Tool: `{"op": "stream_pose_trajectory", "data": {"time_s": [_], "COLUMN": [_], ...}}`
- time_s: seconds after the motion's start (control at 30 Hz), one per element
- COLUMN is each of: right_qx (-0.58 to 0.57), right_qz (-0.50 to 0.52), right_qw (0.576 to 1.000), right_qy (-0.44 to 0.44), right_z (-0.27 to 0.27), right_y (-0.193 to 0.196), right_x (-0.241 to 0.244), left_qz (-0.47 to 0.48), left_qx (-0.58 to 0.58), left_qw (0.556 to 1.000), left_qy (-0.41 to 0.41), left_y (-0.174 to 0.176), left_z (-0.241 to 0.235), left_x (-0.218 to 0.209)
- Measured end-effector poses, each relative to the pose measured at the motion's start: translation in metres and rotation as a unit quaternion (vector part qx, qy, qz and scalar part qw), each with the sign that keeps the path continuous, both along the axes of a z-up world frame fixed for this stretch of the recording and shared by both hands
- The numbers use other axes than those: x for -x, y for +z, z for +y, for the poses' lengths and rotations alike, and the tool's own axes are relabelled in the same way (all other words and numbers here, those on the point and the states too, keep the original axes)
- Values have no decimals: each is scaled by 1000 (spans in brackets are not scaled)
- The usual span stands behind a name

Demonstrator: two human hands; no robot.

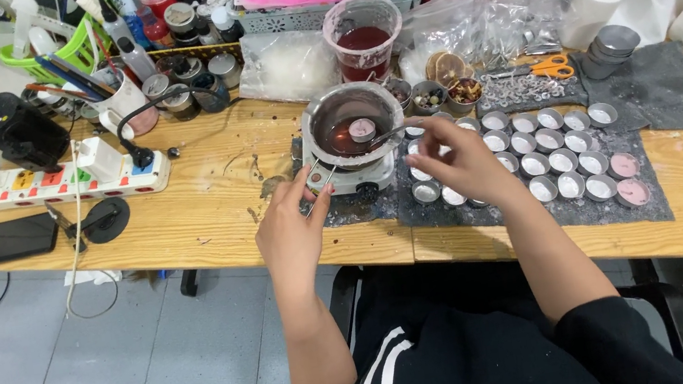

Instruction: Melting and stirring wax in a small pot on a heating plate to prepare for candle making.

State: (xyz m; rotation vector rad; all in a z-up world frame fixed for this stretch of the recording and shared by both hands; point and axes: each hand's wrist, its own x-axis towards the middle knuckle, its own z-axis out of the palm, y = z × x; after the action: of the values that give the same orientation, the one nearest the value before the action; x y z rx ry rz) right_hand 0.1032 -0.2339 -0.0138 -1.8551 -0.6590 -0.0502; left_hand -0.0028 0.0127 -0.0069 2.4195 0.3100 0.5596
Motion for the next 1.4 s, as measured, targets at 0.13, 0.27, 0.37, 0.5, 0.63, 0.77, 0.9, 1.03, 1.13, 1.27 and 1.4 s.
{"op": "stream_pose_trajectory", "data": {"time_s": [0.13,0.27,0.37,0.5,0.63,0.77,0.9,1.03,1.13,1.27,1.4], "right_qx": [-58,-70,-128,-230,-224,-90,62,106,154,195,216], "right_qz": [4,24,69,75,-1,-183,-347,-373,-384,-412,-448], "right_qw": [998,997,989,970,974,977,933,921,910,890,867], "right_qy": [21,-30,-23,8,-2,-63,-71,-44,-24,9,39], "right_z": [23,29,28,23,15,14,15,16,19,23,31], "right_y": [-8,-5,-16,-23,-16,10,27,39,47,54,71], "right_x": [-18,-25,-29,-31,-33,-27,-23,-21,-20,-27,-27], "left_qz": [41,17,24,9,9,16,9,5,4,23,-10], "left_qx": [15,5,7,13,15,14,5,6,7,8,1], "left_qw": [999,1000,1000,1000,1000,1000,1000,1000,1000,1000,1000], "left_qy": [11,4,6,1,3,2,-2,-3,-1,-2,-6], "left_y": [4,-1,2,0,4,4,-1,0,1,0,-3], "left_z": [-1,2,1,1,1,1,3,3,3,3,3], "left_x": [0,-2,-2,-1,0,1,-1,0,0,-1,-2]}}
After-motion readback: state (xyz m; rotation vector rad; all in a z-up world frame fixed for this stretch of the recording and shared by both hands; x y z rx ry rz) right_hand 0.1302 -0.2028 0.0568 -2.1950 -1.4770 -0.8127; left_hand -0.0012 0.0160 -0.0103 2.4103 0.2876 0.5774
